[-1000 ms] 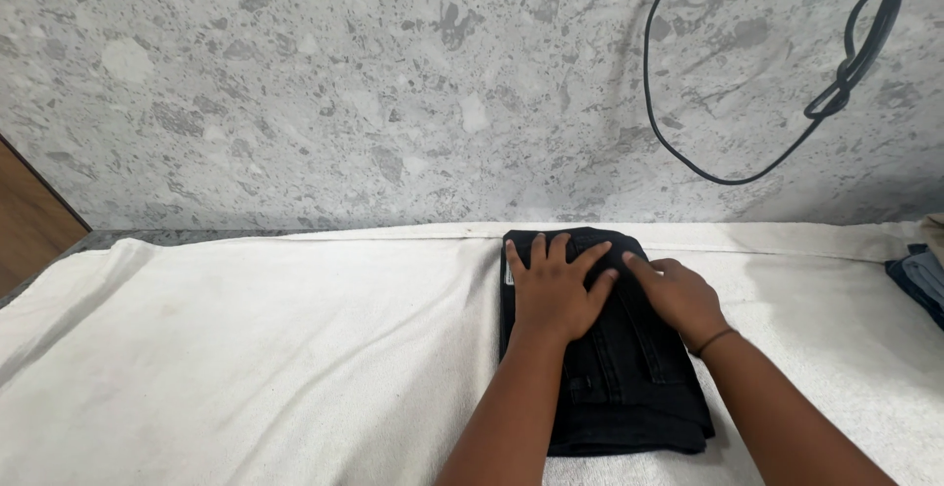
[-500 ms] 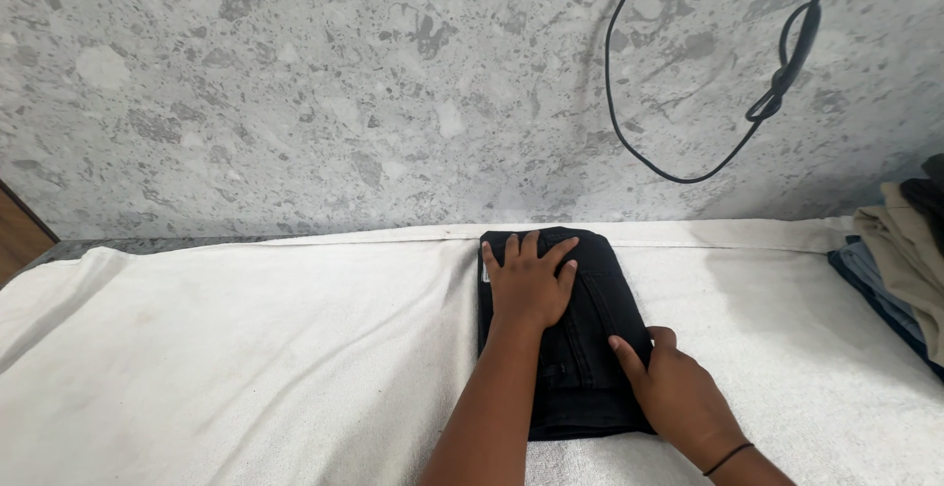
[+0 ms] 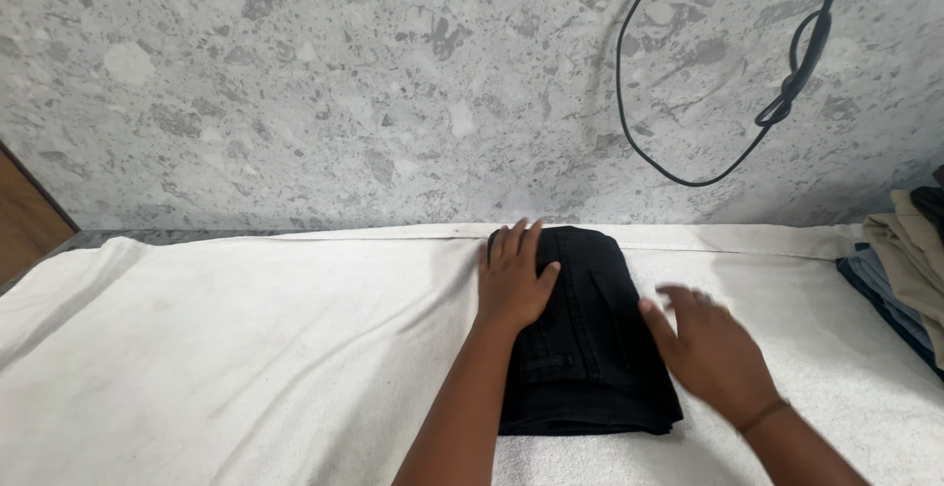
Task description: Folding a pair of black jeans and placing them on a stack of folded laundry.
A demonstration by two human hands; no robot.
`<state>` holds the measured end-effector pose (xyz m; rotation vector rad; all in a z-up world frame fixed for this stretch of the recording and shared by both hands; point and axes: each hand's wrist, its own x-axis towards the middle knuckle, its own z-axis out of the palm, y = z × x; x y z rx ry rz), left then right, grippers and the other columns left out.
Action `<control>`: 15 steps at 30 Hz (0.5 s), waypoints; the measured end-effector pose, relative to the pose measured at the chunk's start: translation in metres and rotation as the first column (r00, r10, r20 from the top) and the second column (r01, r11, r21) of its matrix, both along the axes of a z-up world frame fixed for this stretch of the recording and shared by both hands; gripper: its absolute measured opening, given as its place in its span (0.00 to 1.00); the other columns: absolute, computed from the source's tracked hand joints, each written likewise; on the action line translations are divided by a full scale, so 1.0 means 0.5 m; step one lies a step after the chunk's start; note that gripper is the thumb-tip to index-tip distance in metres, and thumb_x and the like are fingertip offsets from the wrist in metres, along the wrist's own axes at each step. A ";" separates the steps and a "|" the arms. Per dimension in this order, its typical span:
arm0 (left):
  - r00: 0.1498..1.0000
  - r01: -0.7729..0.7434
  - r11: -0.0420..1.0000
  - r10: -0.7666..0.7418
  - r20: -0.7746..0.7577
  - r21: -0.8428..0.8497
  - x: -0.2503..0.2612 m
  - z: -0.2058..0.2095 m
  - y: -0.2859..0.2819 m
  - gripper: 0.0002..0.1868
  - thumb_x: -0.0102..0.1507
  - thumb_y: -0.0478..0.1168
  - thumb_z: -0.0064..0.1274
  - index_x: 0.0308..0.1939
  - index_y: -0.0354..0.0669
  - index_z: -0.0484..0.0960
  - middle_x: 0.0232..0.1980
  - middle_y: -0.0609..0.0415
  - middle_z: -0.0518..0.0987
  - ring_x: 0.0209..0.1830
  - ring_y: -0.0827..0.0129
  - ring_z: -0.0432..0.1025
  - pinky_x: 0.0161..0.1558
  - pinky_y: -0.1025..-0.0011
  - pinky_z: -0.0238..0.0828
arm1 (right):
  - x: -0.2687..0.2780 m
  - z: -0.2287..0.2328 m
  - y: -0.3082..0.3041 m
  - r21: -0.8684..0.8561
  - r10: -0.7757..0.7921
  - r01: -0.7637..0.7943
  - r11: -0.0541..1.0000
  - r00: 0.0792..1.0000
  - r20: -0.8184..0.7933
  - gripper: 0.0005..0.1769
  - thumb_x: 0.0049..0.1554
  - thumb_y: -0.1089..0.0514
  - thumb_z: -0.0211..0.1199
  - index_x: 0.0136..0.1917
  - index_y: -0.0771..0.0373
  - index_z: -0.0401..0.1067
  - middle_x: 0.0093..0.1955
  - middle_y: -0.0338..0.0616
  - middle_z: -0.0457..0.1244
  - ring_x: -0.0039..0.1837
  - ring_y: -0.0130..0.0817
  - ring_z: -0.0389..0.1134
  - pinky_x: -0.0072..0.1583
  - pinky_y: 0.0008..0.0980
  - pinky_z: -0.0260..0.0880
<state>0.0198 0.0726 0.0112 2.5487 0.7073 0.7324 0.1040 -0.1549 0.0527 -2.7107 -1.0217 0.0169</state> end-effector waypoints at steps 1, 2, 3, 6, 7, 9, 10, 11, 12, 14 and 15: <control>0.997 -0.073 0.997 0.072 -0.042 -0.038 -0.017 0.002 -0.003 0.39 0.66 0.58 0.46 0.78 0.59 0.51 0.83 0.58 0.48 0.85 0.61 0.40 0.77 0.44 0.24 | 0.018 0.003 0.013 0.137 0.043 -0.047 0.989 0.999 0.030 0.33 0.64 0.35 0.44 0.68 0.61 0.66 0.48 0.55 0.72 0.56 0.50 0.74 0.62 0.46 0.73; 0.996 -0.079 0.996 0.077 -0.046 -0.037 -0.025 -0.008 0.004 0.39 0.66 0.58 0.46 0.78 0.59 0.51 0.83 0.58 0.48 0.85 0.61 0.40 0.77 0.44 0.24 | 0.032 -0.015 0.039 0.138 0.048 -0.051 0.989 0.999 0.025 0.33 0.64 0.35 0.44 0.68 0.61 0.66 0.48 0.55 0.72 0.56 0.50 0.74 0.62 0.46 0.73; 0.995 -0.087 0.992 0.083 -0.055 -0.087 -0.032 -0.018 0.012 0.39 0.67 0.58 0.44 0.79 0.57 0.49 0.84 0.57 0.43 0.84 0.57 0.36 0.76 0.46 0.24 | 0.046 -0.033 0.067 0.256 0.161 -0.170 0.952 0.985 0.053 0.33 0.63 0.37 0.45 0.69 0.62 0.66 0.57 0.57 0.69 0.63 0.52 0.70 0.66 0.46 0.68; 0.994 -0.107 0.986 0.103 -0.040 -0.124 -0.042 -0.060 0.044 0.39 0.69 0.58 0.40 0.80 0.56 0.45 0.86 0.54 0.41 0.84 0.55 0.35 0.76 0.47 0.26 | 0.092 -0.104 0.158 0.311 0.366 -0.420 0.853 0.905 0.219 0.34 0.63 0.39 0.46 0.72 0.65 0.63 0.73 0.62 0.58 0.75 0.54 0.57 0.73 0.48 0.56; 0.993 -0.114 0.987 0.113 -0.016 -0.116 -0.044 -0.078 0.057 0.38 0.70 0.58 0.36 0.80 0.57 0.44 0.86 0.54 0.43 0.85 0.56 0.38 0.76 0.46 0.28 | 0.107 -0.132 0.191 0.233 0.459 -0.542 0.807 0.825 0.330 0.36 0.64 0.39 0.46 0.76 0.65 0.59 0.79 0.65 0.50 0.80 0.55 0.49 0.76 0.49 0.49; 0.992 -0.101 0.979 0.087 -0.089 -0.176 -0.056 -0.074 0.064 0.39 0.70 0.59 0.34 0.81 0.59 0.39 0.84 0.53 0.47 0.84 0.56 0.40 0.77 0.46 0.26 | 0.074 -0.126 0.219 0.062 0.436 -0.486 0.872 0.828 0.353 0.43 0.63 0.33 0.46 0.78 0.68 0.52 0.81 0.63 0.45 0.82 0.53 0.44 0.76 0.51 0.47; 0.986 -0.084 0.967 0.047 -0.157 -0.240 -0.058 -0.074 0.065 0.40 0.70 0.60 0.31 0.83 0.61 0.35 0.83 0.52 0.50 0.84 0.56 0.41 0.79 0.45 0.24 | 0.059 -0.124 0.230 -0.113 0.411 -0.399 0.910 0.828 0.382 0.50 0.62 0.28 0.45 0.80 0.70 0.45 0.82 0.60 0.40 0.83 0.51 0.39 0.77 0.54 0.45; 0.986 -0.085 0.967 0.047 -0.158 -0.241 -0.059 -0.076 0.065 0.40 0.70 0.60 0.31 0.83 0.61 0.35 0.83 0.52 0.50 0.84 0.56 0.41 0.79 0.45 0.24 | 0.033 -0.100 0.227 -0.113 0.411 -0.400 0.910 0.828 0.381 0.50 0.62 0.28 0.45 0.80 0.70 0.45 0.82 0.60 0.40 0.83 0.51 0.39 0.77 0.54 0.45; 0.985 -0.087 0.969 0.050 -0.163 -0.230 -0.057 -0.076 0.065 0.40 0.71 0.60 0.30 0.82 0.61 0.34 0.83 0.50 0.51 0.84 0.55 0.42 0.78 0.44 0.24 | 0.011 -0.074 0.223 -0.201 0.328 -0.280 0.939 0.905 0.270 0.52 0.60 0.26 0.43 0.81 0.65 0.40 0.85 0.54 0.35 0.85 0.49 0.35 0.76 0.63 0.43; 0.984 -0.087 0.972 0.050 -0.169 -0.220 -0.054 -0.077 0.068 0.39 0.71 0.60 0.30 0.82 0.62 0.34 0.83 0.48 0.52 0.83 0.53 0.43 0.77 0.44 0.24 | -0.013 -0.046 0.219 -0.298 0.217 -0.160 0.941 0.962 0.167 0.54 0.59 0.24 0.42 0.83 0.59 0.35 0.87 0.47 0.30 0.86 0.46 0.31 0.74 0.73 0.40; 0.987 -0.077 0.971 0.042 -0.157 -0.225 -0.055 -0.078 0.070 0.39 0.71 0.60 0.31 0.82 0.62 0.34 0.83 0.48 0.52 0.83 0.54 0.43 0.78 0.44 0.24 | -0.015 -0.045 0.220 -0.295 0.220 -0.173 0.940 0.966 0.136 0.57 0.57 0.22 0.41 0.83 0.61 0.33 0.87 0.48 0.28 0.86 0.48 0.30 0.73 0.76 0.39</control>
